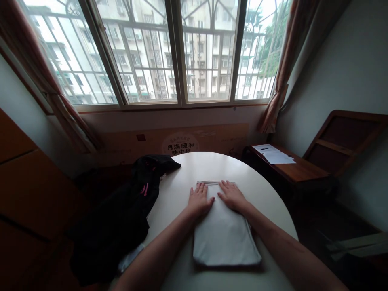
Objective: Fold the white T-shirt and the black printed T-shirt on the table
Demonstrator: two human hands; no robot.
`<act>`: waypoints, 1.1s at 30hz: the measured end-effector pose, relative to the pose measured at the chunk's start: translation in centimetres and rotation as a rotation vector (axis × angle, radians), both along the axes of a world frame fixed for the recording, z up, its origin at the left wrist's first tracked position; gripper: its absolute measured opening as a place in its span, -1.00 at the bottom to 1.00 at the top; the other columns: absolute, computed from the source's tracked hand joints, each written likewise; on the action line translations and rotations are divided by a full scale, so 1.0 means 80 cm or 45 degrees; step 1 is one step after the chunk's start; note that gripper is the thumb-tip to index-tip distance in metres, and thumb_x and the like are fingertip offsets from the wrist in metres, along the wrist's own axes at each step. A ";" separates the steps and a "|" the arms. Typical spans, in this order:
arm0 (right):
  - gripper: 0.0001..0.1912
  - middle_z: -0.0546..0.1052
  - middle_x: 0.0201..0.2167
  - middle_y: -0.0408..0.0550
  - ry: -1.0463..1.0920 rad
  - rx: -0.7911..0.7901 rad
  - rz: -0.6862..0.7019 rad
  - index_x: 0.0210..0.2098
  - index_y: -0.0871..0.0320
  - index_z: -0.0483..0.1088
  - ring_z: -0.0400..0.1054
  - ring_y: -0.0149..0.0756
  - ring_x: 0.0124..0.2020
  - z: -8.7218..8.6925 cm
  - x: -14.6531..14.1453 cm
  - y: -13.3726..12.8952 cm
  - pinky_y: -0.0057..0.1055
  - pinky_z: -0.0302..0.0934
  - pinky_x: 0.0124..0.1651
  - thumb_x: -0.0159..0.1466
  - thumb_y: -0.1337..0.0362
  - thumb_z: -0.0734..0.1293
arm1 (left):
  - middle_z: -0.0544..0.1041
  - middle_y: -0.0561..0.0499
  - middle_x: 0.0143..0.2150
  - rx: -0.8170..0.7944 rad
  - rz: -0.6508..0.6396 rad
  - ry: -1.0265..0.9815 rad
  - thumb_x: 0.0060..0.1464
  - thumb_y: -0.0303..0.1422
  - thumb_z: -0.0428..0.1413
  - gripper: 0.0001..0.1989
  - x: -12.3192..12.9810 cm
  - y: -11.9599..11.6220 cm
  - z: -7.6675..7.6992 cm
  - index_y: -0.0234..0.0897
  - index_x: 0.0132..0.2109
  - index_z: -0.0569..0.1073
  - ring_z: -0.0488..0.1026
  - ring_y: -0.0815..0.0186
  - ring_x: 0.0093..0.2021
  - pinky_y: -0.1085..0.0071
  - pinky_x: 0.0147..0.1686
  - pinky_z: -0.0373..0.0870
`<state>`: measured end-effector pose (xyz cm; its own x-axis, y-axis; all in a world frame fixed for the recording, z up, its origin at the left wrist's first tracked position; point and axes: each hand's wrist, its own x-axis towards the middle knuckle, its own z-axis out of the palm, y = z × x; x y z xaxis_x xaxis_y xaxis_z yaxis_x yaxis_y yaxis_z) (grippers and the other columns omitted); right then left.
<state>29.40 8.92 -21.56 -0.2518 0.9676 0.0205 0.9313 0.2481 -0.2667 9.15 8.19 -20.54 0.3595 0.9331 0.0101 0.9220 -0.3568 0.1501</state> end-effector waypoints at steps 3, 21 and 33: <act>-0.28 -0.02 0.49 0.09 -0.064 -0.058 -0.072 0.48 0.24 -0.06 -0.20 -0.01 0.50 0.000 0.005 0.009 -0.04 -0.36 0.47 0.46 -0.01 0.02 | -0.12 -0.20 0.53 -0.031 0.020 0.050 0.27 0.10 -0.17 -0.18 -0.002 0.004 0.004 -0.33 0.48 0.03 -0.23 -0.01 0.52 -0.15 0.41 -0.27; -0.31 -0.02 0.49 -0.02 0.103 0.172 0.443 0.48 0.00 -0.05 -0.21 -0.04 0.50 0.024 0.043 -0.174 0.05 -0.24 0.48 0.43 0.04 0.20 | -0.07 -0.24 0.52 -0.112 -0.482 0.086 0.30 0.08 -0.10 -0.25 -0.060 -0.163 0.024 -0.19 0.48 0.05 -0.15 -0.10 0.50 -0.16 0.40 -0.15; -0.25 -0.02 0.47 -0.10 0.282 -0.142 0.313 0.45 -0.17 -0.02 -0.18 0.04 0.49 0.000 0.070 -0.272 0.17 -0.36 0.47 0.35 -0.01 0.31 | 0.01 -0.27 0.50 -0.372 -0.272 0.187 0.23 -0.08 0.02 -0.26 -0.070 -0.232 0.087 -0.26 0.46 0.12 -0.03 -0.09 0.48 -0.12 0.39 -0.06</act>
<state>35.04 -12.85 -21.57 -0.4789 0.8779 -0.0015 0.7639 0.4159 -0.4934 3.53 -10.39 -13.61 0.5240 0.7930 -0.3107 0.8507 -0.5050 0.1459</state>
